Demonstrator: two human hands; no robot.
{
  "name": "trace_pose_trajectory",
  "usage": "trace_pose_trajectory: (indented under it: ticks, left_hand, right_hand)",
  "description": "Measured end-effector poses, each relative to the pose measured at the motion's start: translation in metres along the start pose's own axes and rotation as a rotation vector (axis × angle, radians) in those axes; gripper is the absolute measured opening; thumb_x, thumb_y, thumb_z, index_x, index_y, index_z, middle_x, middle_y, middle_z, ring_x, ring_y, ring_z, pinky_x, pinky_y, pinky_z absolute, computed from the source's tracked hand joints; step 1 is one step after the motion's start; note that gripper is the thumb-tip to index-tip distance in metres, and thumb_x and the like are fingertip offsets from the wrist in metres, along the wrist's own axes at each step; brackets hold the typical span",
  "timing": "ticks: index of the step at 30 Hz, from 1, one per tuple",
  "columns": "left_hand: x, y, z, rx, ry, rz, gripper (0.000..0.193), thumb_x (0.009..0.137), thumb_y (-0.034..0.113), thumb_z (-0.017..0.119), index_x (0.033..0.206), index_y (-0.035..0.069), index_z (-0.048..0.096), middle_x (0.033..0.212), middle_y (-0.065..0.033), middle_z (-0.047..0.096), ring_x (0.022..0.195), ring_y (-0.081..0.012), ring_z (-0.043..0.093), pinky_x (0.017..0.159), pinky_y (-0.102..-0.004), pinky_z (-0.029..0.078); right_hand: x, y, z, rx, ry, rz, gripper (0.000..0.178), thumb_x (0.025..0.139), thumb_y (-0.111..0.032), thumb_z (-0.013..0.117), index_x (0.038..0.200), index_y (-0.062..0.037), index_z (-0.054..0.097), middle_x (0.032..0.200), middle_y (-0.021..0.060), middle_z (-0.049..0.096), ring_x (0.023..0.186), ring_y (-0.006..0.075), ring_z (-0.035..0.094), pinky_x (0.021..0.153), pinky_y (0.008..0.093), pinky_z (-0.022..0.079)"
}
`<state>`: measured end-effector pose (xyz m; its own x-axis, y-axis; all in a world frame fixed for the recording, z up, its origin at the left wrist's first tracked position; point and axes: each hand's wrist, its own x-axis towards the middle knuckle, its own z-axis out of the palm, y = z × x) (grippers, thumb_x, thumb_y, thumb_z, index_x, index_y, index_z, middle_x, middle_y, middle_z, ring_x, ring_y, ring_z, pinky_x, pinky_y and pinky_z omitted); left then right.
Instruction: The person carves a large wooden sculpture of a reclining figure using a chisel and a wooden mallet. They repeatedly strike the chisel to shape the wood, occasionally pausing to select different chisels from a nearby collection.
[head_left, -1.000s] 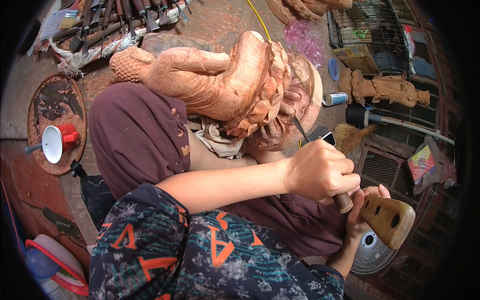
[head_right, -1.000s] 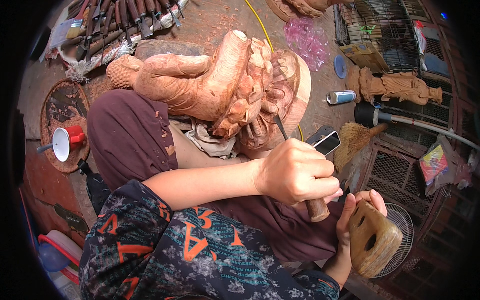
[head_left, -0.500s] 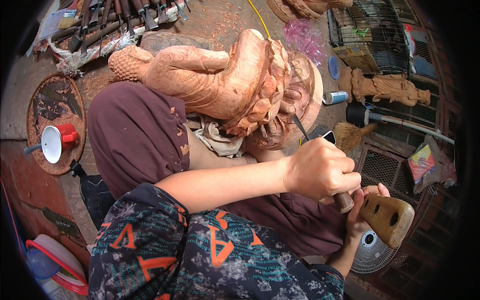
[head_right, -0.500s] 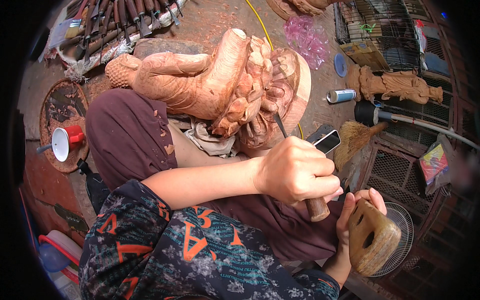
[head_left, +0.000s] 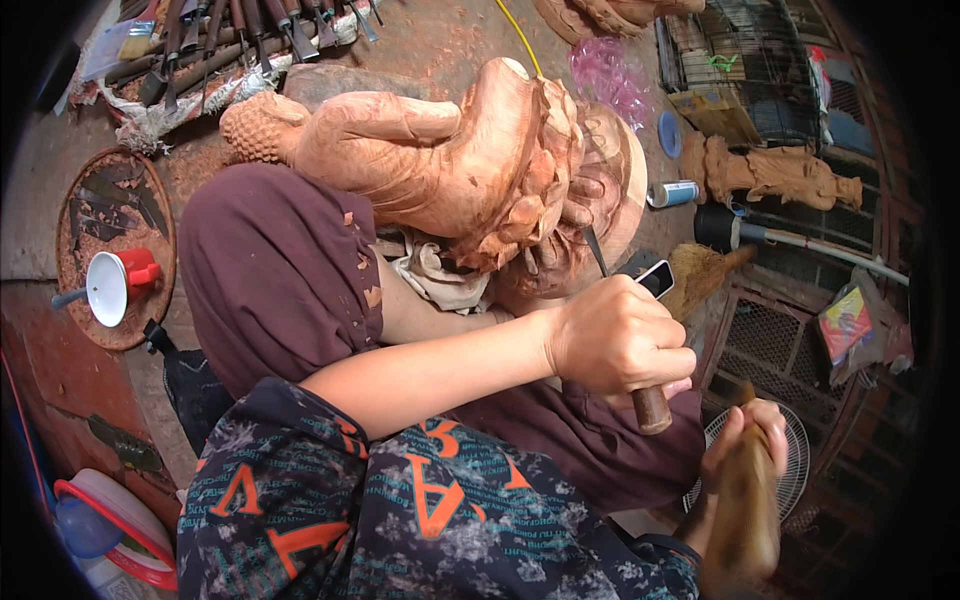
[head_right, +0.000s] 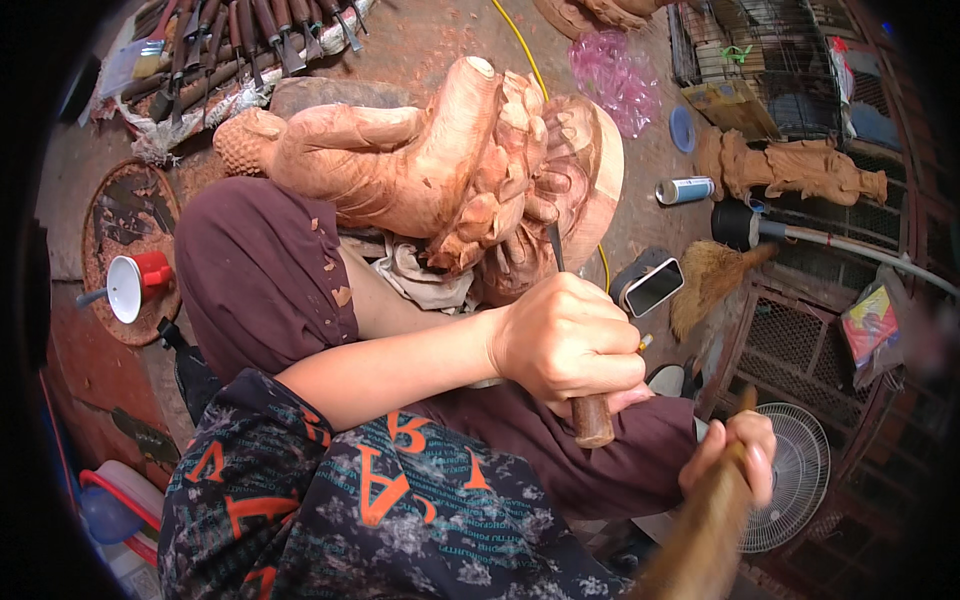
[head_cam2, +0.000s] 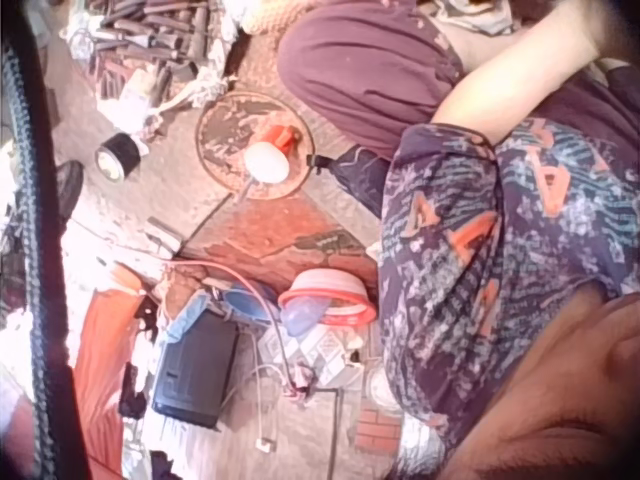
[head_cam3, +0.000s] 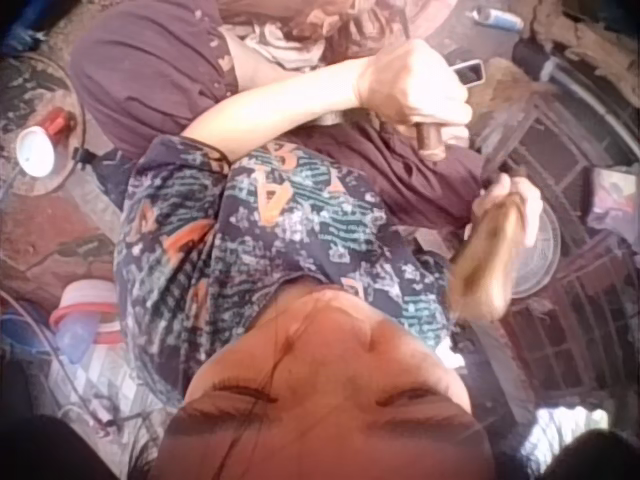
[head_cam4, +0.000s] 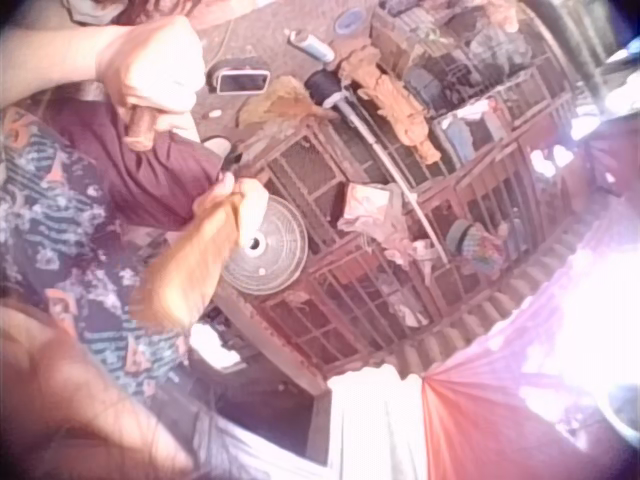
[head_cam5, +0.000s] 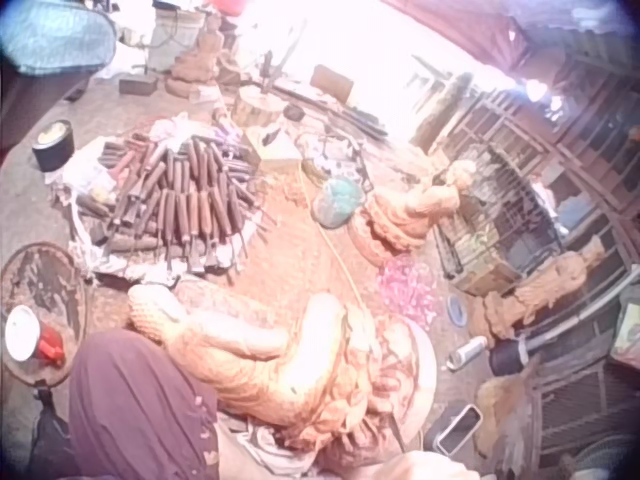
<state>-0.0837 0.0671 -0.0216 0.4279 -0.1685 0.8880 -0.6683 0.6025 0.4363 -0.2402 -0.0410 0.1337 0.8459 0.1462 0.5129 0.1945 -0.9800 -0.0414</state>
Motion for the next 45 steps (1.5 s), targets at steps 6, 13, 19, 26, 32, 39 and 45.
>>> trace_pose_trajectory:
  ticks: [6,13,19,26,32,39,45]
  left_hand:
    - [-0.012,0.000,-0.003,-0.069,-0.044,0.033,0.028,0.070,0.023,0.069,0.061,0.012,0.045,0.055,-0.0011,0.042,0.045,-0.0189,0.050,0.041,-0.0327,0.041]
    - [-0.003,0.010,-0.002,0.037,-0.063,0.097,0.026,0.069,0.024,0.065,0.059,0.011,0.045,0.053,-0.0016,0.043,0.044,-0.0188,0.050,0.040,-0.0315,0.039]
    - [0.042,-0.006,0.017,0.027,0.145,-0.015,0.030,0.067,0.033,0.069,0.086,0.014,0.055,0.066,-0.0006,0.041,0.054,-0.0171,0.049,0.044,-0.0309,0.037]
    - [0.046,-0.018,0.018,0.017,0.268,-0.122,0.041,0.059,0.029,0.074,0.094,0.015,0.059,0.065,-0.0013,0.044,0.055,-0.0195,0.054,0.046,-0.0334,0.041]
    - [0.046,-0.022,0.018,0.018,0.329,-0.144,0.042,0.056,0.026,0.074,0.094,0.014,0.059,0.065,-0.0012,0.043,0.055,-0.0195,0.054,0.047,-0.0333,0.041]
    - [0.047,-0.025,0.009,-0.038,0.392,-0.154,0.037,0.056,0.023,0.073,0.088,0.012,0.058,0.062,-0.0023,0.044,0.051,-0.0209,0.052,0.044,-0.0328,0.040]
    - [0.053,-0.031,0.000,-0.155,0.551,-0.199,0.028,0.062,0.010,0.071,0.087,0.007,0.059,0.066,-0.0050,0.056,0.055,-0.0235,0.058,0.048,-0.0322,0.045]
  right_hand:
    - [-0.005,0.013,-0.015,-0.429,-0.284,-0.213,0.053,0.079,0.018,0.054,0.117,-0.0104,0.030,0.079,0.0135,0.048,0.059,0.0245,0.046,0.048,0.0391,0.041]
    - [0.005,0.013,-0.004,-0.390,-0.360,-0.114,0.046,0.083,0.010,0.060,0.121,-0.0067,0.038,0.081,0.0106,0.053,0.060,0.0222,0.050,0.054,0.0350,0.044]
    - [0.010,0.015,0.000,-0.069,-0.060,0.327,0.044,0.087,0.001,0.061,0.124,0.0032,0.038,0.084,0.0079,0.053,0.072,0.0145,0.050,0.068,0.0279,0.042]
    - [0.049,0.008,0.009,-0.130,-0.173,0.357,0.048,0.087,0.000,0.058,0.129,0.0067,0.035,0.087,0.0048,0.053,0.082,0.0123,0.049,0.086,0.0283,0.038]
    - [0.060,0.006,0.012,-0.104,-0.177,0.359,0.051,0.087,0.000,0.058,0.131,0.0088,0.032,0.087,0.0061,0.053,0.081,0.0120,0.049,0.083,0.0281,0.038]
    - [0.067,0.005,0.012,-0.074,-0.165,0.402,0.057,0.087,0.000,0.057,0.133,0.0099,0.026,0.086,0.0078,0.053,0.078,0.0131,0.049,0.079,0.0279,0.038]
    - [0.065,0.019,0.000,-0.509,-0.302,0.229,0.053,0.084,0.007,0.058,0.132,0.0040,0.038,0.091,0.0048,0.054,0.080,0.0125,0.051,0.085,0.0281,0.042]
